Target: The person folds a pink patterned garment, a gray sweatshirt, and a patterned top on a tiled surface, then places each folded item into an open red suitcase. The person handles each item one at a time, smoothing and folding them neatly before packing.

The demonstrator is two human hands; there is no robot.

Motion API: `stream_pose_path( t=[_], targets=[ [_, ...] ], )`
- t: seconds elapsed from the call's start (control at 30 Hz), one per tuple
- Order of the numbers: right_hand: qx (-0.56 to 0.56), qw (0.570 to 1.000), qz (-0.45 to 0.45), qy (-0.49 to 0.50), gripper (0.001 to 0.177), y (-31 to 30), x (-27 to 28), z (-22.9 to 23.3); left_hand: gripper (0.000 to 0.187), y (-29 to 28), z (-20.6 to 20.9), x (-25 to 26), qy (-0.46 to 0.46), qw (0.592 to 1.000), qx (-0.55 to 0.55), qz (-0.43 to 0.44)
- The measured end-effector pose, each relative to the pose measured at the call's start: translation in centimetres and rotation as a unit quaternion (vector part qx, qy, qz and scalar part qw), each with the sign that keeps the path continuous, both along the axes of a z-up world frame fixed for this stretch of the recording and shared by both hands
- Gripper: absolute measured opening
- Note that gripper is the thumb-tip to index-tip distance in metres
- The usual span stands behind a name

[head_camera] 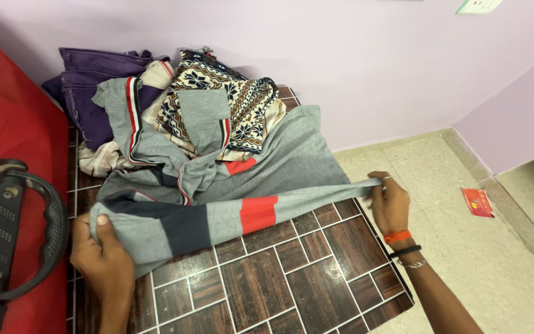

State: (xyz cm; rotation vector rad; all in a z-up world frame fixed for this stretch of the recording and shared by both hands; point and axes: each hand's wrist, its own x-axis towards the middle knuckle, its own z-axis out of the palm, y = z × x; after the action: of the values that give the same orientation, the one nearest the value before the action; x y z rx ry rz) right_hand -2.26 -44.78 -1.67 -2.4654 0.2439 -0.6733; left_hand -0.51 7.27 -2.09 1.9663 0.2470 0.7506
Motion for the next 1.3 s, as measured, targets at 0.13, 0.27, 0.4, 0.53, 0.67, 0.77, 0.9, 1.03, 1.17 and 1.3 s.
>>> stream_pose_path(
  t=[0.13,0.27,0.4,0.53,0.67,0.77,0.9,1.03,1.17,1.3],
  targets=[
    [0.068,0.989,0.056,-0.115,0.024,-0.5,-0.9,1.5,0.029,-0.2,2.5,-2.9,0.152,0.988,0.004,-0.002],
    [0.162,0.986,-0.025,0.021,0.025,-1.4,-2.3,5.1,0.030,0.0,3.0,-5.3,0.201,0.967,0.155,0.034],
    [0.265,0.961,0.070,0.036,0.025,-2.6,-2.5,8.0,0.045,1.8,1.3,-5.4,0.391,0.917,0.068,-0.034],
    [0.283,0.935,0.068,0.202,0.030,-3.1,1.1,9.2,0.044,3.1,0.7,-3.9,0.234,0.961,0.046,-0.140],
    [0.232,0.917,0.128,0.297,0.036,-1.2,8.7,10.9,0.030,0.4,4.5,3.7,0.127,0.925,-0.303,-0.192],
    [0.201,0.967,0.146,0.065,0.032,0.1,11.4,12.2,0.035,-2.4,7.3,5.2,-0.077,0.980,-0.152,-0.098],
    [0.191,0.971,0.141,-0.033,0.028,-0.1,8.6,12.4,0.027,-3.6,7.3,1.4,-0.217,0.972,0.086,-0.038],
    [0.095,0.964,0.210,0.134,0.043,-2.8,2.8,8.5,0.025,-0.3,-0.7,-5.0,0.014,0.999,0.051,-0.003],
    [0.165,0.914,0.183,0.322,0.044,-6.4,-1.7,4.6,0.038,6.2,-13.5,-8.9,0.154,0.979,0.122,0.049],
    [0.046,0.890,0.066,0.450,0.034,-8.6,-4.4,3.7,0.044,9.5,-21.9,-10.7,0.130,0.979,0.157,-0.020]
  ],
)
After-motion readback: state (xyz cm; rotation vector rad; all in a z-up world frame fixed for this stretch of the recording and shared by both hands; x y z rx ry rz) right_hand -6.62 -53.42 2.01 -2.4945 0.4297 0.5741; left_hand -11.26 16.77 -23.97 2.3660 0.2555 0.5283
